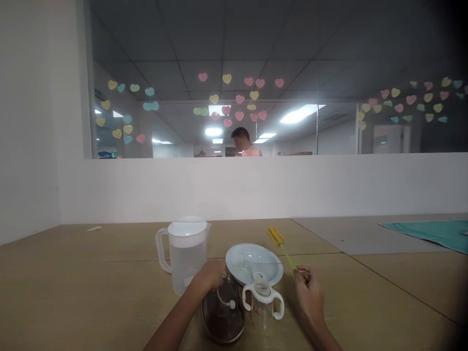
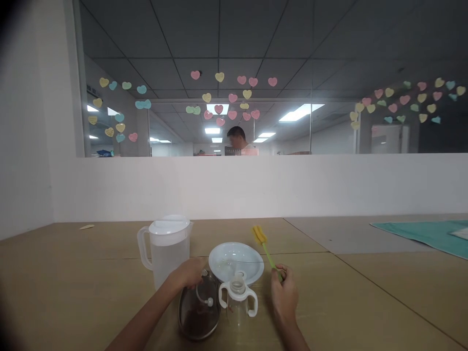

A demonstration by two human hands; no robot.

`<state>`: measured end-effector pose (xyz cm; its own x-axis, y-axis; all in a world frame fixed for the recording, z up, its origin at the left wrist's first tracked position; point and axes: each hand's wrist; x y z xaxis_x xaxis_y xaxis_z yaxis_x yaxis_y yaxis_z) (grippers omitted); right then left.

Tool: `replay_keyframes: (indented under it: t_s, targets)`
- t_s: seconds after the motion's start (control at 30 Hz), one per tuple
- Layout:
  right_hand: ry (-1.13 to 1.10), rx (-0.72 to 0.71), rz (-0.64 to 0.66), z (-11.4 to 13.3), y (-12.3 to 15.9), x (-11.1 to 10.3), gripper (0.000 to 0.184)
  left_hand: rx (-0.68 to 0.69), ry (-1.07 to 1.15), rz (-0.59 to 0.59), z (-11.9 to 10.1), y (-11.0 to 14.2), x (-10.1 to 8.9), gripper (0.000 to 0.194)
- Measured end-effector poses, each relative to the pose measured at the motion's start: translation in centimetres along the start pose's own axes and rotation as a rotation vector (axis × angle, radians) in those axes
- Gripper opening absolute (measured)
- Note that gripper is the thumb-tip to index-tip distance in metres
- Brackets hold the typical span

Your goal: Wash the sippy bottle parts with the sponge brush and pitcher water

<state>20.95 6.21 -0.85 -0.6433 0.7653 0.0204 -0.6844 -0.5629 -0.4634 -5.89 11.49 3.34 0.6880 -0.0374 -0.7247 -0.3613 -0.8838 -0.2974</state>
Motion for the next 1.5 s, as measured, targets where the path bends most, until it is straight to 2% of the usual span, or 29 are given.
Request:
replay_keyframes:
  t_s: [0.13,0.27,0.4,0.5,0.7,0.8,0.87,1.0,1.23,1.37,1.5]
  targets:
    - [-0.062,-0.058,0.111,0.6,0.3,0.3,0.04,-0.03,-0.399,0.172,-0.6,-0.1,-0.2,0.051]
    - [-0.122,-0.093,0.185,1.0,0.5,0.6,0.037,-0.045,-0.625,0.272,-1.5,0.0,-0.3,0.054]
    - [-0.174,-0.066,0.22,1.4,0.5,0.6,0.035,-0.041,-0.733,0.297,-2.3,0.5,-0.1,0.066]
    - [-0.197,-0.03,0.233,1.8,0.5,0.7,0.036,-0.044,-0.779,0.275,-2.8,0.8,0.0,0.066]
    - [-0.214,0.056,0.261,1.8,0.4,0.8,0.047,-0.017,-0.823,0.172,-4.4,0.9,-0.2,0.039]
    - [-0.23,0.098,0.251,1.7,0.3,0.8,0.053,0.064,-0.805,0.137,-5.2,1.0,0.0,0.031]
    - [-0.236,0.129,0.235,1.7,0.3,0.7,0.056,0.171,-0.754,0.144,-5.2,1.0,0.5,0.028]
    - [-0.248,0.144,0.191,1.6,0.1,0.6,0.059,0.349,-0.624,0.161,-4.0,0.8,2.3,0.036]
    - [-0.281,0.17,0.15,2.0,0.1,0.5,0.061,0.363,-0.591,0.118,-1.8,0.4,4.0,0.046]
    - [-0.38,0.224,0.146,2.1,0.1,0.6,0.061,0.424,-0.585,0.024,-1.5,0.0,4.3,0.045]
    - [-0.535,0.292,0.139,1.8,-0.1,0.7,0.057,0.428,-0.547,-0.067,-1.7,-0.4,4.1,0.045]
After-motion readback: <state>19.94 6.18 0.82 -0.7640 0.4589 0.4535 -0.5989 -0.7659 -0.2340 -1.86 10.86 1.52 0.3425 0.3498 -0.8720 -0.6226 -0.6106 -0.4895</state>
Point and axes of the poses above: each hand's wrist, its own y-axis away from the middle knuckle, its own x-axis out of the palm, z = x × y, and after that the axes turned 9 degrees about -y, right-handed
